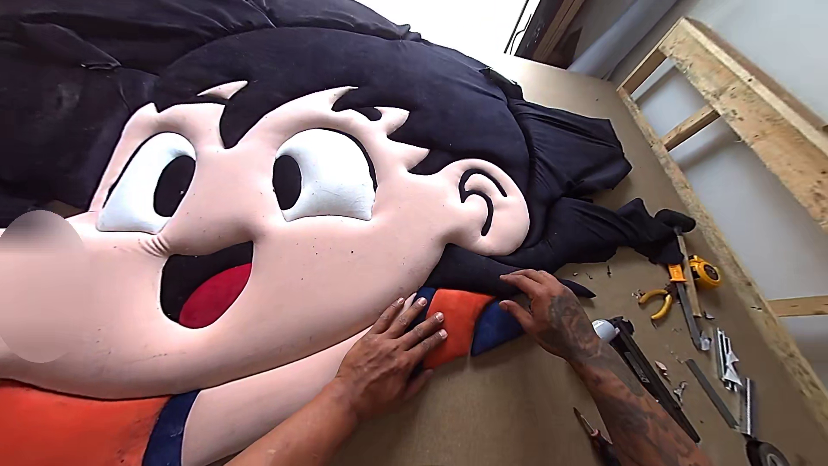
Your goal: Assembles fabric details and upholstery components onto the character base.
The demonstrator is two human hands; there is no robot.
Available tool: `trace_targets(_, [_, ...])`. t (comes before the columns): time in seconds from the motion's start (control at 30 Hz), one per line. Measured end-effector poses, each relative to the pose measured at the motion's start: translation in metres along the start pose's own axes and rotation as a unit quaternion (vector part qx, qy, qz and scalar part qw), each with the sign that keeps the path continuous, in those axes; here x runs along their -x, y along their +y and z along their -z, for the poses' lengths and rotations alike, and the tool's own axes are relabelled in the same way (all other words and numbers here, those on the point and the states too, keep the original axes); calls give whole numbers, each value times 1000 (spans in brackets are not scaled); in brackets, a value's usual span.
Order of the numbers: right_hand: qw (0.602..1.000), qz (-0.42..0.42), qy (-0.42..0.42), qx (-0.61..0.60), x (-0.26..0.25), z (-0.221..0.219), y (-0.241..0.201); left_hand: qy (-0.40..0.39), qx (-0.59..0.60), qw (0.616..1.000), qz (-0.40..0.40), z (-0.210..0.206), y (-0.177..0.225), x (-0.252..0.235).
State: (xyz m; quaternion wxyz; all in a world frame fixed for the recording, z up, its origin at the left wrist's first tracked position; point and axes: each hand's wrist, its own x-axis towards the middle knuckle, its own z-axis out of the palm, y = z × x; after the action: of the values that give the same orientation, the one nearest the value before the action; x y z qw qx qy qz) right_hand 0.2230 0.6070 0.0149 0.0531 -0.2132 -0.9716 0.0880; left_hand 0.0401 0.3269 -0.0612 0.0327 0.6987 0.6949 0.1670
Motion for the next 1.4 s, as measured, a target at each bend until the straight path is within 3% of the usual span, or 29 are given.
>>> trace_targets(0.13, [996,-15,-88,-24,2,-6,-33,1,16,1000,6,0,-1,0])
trace_targets(0.3, [995,-4,-104,6,-2,-26,-75,-16,51,998,20,3,-1,2])
trace_targets(0.47, [991,-20,-117,54,-12,-28,-89,-28,82,996,9,8,-3,2])
trace_targets(0.57, [988,-23,-131,75,-14,-28,-93,70,88,994,6,14,4,17])
trace_targets(0.67, [990,-10,-121,72,-15,-29,-93,124,59,981,136,43,14,64])
trace_targets(0.77, [988,-11,-139,61,-16,-25,-93,96,-13,957,273,62,14,129])
trace_targets(0.87, [983,-12,-169,77,-16,-22,-98,77,-57,949,302,54,14,166])
trace_targets(1.23, [979,31,-169,109,-17,-29,-91,-34,-124,936,329,72,8,125])
trace_targets(1.4, [988,45,-126,81,-13,-33,-86,-102,-129,922,350,83,6,110])
